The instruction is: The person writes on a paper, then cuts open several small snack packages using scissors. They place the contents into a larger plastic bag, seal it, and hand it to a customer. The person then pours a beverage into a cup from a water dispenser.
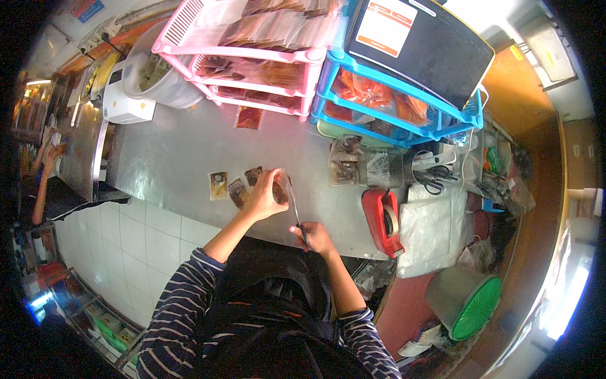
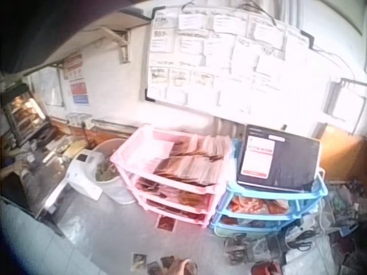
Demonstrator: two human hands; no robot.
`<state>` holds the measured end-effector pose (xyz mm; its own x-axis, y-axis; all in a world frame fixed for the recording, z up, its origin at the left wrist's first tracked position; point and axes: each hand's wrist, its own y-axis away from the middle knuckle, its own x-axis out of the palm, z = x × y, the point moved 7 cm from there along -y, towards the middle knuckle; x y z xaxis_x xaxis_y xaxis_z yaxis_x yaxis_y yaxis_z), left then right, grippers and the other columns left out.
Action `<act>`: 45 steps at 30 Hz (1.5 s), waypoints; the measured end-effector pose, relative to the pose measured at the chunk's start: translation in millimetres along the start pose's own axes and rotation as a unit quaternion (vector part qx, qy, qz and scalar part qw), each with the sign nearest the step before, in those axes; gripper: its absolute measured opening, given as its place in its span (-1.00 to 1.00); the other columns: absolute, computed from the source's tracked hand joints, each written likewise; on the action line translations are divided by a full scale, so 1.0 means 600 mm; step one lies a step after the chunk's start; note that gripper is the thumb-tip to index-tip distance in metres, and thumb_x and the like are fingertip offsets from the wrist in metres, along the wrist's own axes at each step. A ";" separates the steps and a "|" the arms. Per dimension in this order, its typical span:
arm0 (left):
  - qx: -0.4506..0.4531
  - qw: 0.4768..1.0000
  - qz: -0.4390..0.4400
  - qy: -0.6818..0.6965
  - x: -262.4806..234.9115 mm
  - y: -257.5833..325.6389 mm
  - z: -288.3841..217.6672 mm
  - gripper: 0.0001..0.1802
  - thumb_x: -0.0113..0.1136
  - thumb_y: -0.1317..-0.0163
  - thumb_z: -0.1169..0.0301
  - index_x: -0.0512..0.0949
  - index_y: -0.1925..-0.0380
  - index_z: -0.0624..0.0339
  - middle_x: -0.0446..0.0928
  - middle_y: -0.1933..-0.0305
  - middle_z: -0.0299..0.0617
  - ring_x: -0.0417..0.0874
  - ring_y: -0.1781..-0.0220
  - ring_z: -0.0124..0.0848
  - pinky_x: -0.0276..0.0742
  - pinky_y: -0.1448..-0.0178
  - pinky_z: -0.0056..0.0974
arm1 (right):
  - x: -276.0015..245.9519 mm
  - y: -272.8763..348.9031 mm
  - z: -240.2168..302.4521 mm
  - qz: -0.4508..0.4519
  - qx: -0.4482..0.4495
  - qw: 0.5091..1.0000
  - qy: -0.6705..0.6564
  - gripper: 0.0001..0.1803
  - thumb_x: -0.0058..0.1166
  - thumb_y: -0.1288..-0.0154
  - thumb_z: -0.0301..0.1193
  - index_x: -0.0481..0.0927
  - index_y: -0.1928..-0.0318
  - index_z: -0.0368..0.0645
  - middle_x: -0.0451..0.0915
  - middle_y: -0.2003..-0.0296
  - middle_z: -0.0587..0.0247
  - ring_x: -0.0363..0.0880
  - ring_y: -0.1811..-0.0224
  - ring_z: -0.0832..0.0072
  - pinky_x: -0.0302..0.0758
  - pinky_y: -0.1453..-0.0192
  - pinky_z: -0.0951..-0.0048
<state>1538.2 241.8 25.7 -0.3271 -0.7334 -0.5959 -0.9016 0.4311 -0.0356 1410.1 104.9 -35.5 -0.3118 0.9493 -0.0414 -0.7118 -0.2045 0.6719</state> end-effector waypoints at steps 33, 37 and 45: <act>-0.035 0.998 -0.036 -0.030 -0.063 0.058 0.040 -0.04 0.48 0.32 0.28 0.21 -0.16 0.19 0.41 0.10 -0.05 0.42 -0.01 -0.11 0.34 -0.11 -0.08 | -0.122 0.063 -0.047 -0.327 -0.075 0.889 0.310 -0.65 0.33 0.04 -0.20 0.58 0.54 -0.25 0.58 0.59 0.01 0.62 0.52 0.25 0.49 0.44 0.21; -0.114 0.970 -0.018 -0.214 -0.102 0.098 0.122 -0.07 0.52 0.33 0.14 0.28 -0.08 0.26 0.27 -0.06 0.02 0.33 -0.09 -0.07 0.29 -0.15 -0.06 | -0.175 0.079 -0.097 -0.323 0.100 0.840 0.424 -0.73 0.26 0.02 -0.27 0.62 0.42 -0.23 0.60 0.44 -0.09 0.62 0.34 0.10 0.52 0.30 0.12; -0.191 0.948 0.061 -0.247 -0.104 0.093 0.184 0.02 0.54 0.40 0.13 0.26 -0.15 0.19 0.19 -0.23 0.02 0.28 -0.19 -0.09 0.22 -0.25 -0.03 | -0.213 -0.046 0.043 -0.354 0.077 0.810 0.461 -0.67 0.25 0.05 -0.28 0.59 0.25 -0.16 0.62 0.39 0.06 0.62 0.33 0.08 0.57 0.25 0.19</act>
<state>1539.6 369.6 -27.9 -0.3488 -0.3147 -0.8828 -0.9330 0.2056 0.2953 1485.6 -5.0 -29.7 -0.2473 0.2193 -0.9438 -0.8526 0.4136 0.3195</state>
